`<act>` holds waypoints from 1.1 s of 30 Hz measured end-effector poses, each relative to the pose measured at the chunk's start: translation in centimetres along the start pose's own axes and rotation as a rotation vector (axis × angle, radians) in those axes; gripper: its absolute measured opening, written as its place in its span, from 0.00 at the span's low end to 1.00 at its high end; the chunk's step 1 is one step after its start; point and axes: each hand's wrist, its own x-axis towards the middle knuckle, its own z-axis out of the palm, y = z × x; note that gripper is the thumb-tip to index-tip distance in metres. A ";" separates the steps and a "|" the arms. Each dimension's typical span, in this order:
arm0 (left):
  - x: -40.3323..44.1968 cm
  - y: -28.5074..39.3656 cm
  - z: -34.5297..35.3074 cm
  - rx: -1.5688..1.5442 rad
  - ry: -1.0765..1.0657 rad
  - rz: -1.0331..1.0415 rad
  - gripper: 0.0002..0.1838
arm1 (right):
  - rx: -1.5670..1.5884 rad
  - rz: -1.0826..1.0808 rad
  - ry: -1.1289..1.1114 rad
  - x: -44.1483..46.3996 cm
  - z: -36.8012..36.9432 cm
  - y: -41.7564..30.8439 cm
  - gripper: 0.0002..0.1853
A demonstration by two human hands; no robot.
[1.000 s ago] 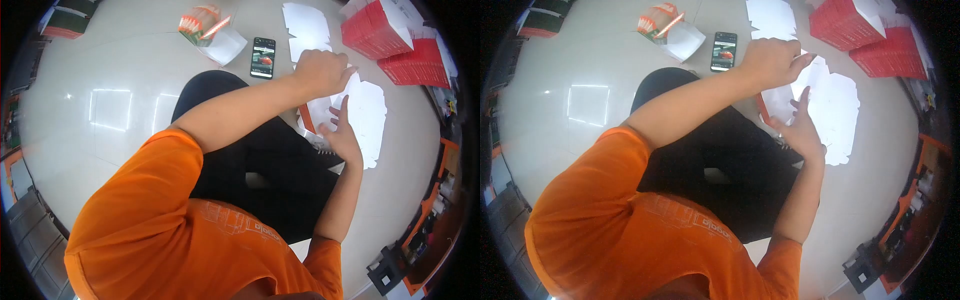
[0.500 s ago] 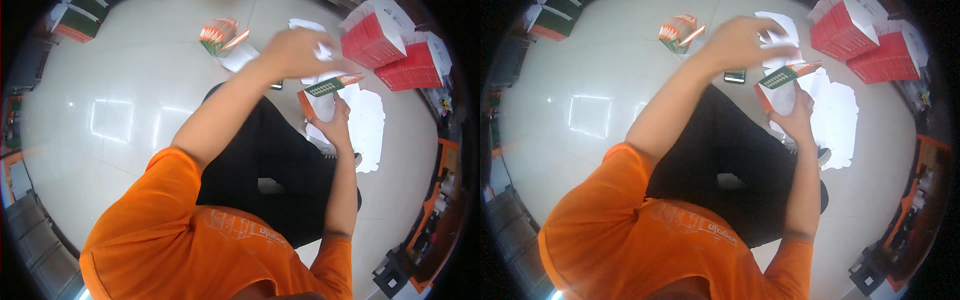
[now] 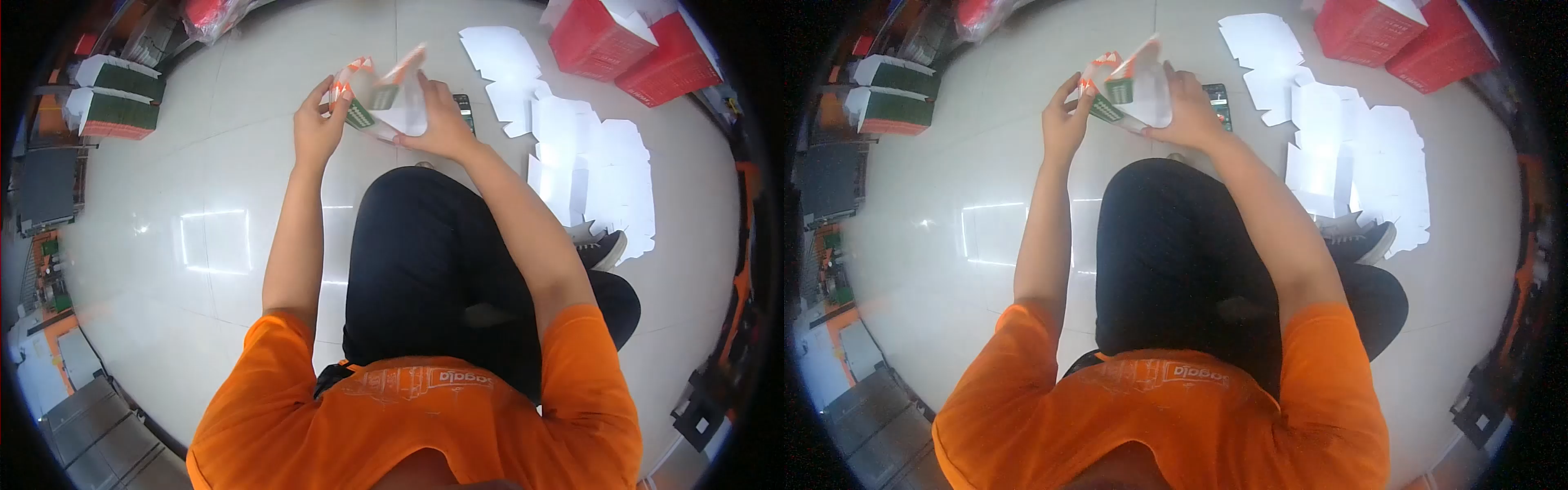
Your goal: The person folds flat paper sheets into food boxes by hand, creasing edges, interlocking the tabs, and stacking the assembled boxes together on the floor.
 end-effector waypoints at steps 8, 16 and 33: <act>0.6 -1.3 0.1 0.072 0.059 0.041 0.29 | -0.162 0.045 -0.148 1.5 2.3 0.9 0.68; 0.9 -2.5 0.7 0.215 0.146 0.134 0.21 | -0.031 0.037 -0.154 1.1 2.3 1.8 0.66; -1.6 -2.7 1.7 0.027 0.065 0.090 0.30 | -0.335 0.139 -0.272 1.6 3.3 -0.2 0.74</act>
